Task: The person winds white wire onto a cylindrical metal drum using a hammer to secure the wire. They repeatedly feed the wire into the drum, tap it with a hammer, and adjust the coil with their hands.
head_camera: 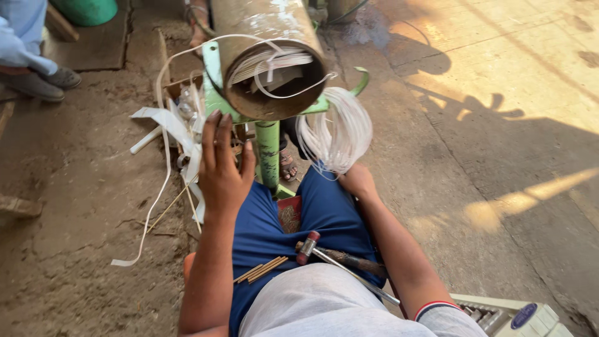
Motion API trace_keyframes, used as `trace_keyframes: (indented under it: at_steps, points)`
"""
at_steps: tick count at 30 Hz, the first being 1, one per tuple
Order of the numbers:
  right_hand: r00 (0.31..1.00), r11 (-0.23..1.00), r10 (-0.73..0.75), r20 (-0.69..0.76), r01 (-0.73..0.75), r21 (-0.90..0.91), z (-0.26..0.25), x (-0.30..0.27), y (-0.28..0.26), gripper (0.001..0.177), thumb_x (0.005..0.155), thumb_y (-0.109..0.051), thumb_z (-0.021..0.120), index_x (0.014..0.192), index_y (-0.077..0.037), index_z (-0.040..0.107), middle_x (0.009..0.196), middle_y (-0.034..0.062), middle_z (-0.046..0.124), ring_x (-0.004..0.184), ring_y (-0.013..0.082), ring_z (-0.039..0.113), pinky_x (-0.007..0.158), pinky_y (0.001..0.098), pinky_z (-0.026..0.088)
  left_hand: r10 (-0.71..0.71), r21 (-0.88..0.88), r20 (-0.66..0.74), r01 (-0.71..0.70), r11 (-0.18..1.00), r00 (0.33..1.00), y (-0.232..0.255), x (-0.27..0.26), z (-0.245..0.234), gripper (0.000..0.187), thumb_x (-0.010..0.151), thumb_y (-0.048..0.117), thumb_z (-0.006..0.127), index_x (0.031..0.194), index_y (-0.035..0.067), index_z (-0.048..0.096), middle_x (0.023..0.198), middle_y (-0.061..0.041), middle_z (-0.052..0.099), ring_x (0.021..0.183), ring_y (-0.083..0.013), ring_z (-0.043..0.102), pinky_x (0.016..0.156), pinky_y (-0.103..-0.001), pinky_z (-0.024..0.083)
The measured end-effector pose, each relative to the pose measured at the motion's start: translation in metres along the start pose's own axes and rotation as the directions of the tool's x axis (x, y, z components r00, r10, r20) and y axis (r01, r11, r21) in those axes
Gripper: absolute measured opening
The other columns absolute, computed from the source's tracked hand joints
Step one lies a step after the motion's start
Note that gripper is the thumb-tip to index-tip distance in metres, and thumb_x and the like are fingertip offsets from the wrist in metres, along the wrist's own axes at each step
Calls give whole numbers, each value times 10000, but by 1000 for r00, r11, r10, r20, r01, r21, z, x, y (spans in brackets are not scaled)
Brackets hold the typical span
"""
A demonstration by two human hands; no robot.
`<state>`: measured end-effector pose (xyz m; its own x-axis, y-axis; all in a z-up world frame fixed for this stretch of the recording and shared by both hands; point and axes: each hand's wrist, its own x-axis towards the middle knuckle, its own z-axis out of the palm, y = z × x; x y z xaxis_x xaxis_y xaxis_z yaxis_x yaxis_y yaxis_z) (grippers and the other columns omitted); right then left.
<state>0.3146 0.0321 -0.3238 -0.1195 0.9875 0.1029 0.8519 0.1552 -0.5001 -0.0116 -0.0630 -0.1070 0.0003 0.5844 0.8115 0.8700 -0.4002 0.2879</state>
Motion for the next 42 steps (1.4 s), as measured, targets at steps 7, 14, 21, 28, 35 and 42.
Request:
trace_keyframes:
  at_steps: [7,14,21,28,35,42]
  points:
    - [996,997,43,72,-38,-72,7,0,6,398,903,-392,617,903,-18,753,924,251,726,895,450,691,850,549,533,-14,-35,46,16,999,999,10,-1,-5,544,1092,195,631,1551,4,409,1584,-215,367,1452,-386,521,1115,-454,604]
    - [995,996,71,66,-68,-50,7,-3,9,408,907,-407,618,906,-22,752,906,266,719,879,461,689,836,557,535,-9,-51,37,11,999,999,10,-1,-3,559,1087,182,634,1558,1,393,1589,-224,364,1451,-379,527,1128,-456,599]
    - [997,997,69,24,-69,-22,15,1,16,411,894,-425,649,930,-35,772,942,263,726,906,460,694,835,549,545,-14,-27,9,15,1000,1000,1,-2,4,522,1076,181,626,1524,13,417,1560,-222,398,1429,-411,538,1072,-431,607]
    - [998,997,58,23,-57,-44,20,1,20,437,922,-466,660,1017,-54,772,971,263,727,927,462,692,845,545,542,-22,-30,-13,21,999,1000,5,-5,-5,551,1068,190,631,1555,51,414,1574,-189,427,1421,-386,551,1085,-446,589]
    - [997,997,70,35,-69,-26,24,0,24,452,942,-478,630,1046,-61,768,977,264,732,937,462,694,850,542,542,-9,-21,-14,9,1000,1000,3,-5,-6,552,1054,195,642,1543,57,426,1574,-176,430,1411,-361,554,1065,-459,587]
    - [999,999,41,35,-40,-35,24,3,21,460,945,-492,605,1075,-82,769,1009,246,738,952,463,689,849,544,540,-23,-33,-12,23,999,1000,1,-6,-4,542,1048,194,646,1527,52,436,1573,-173,436,1424,-371,544,1068,-463,585]
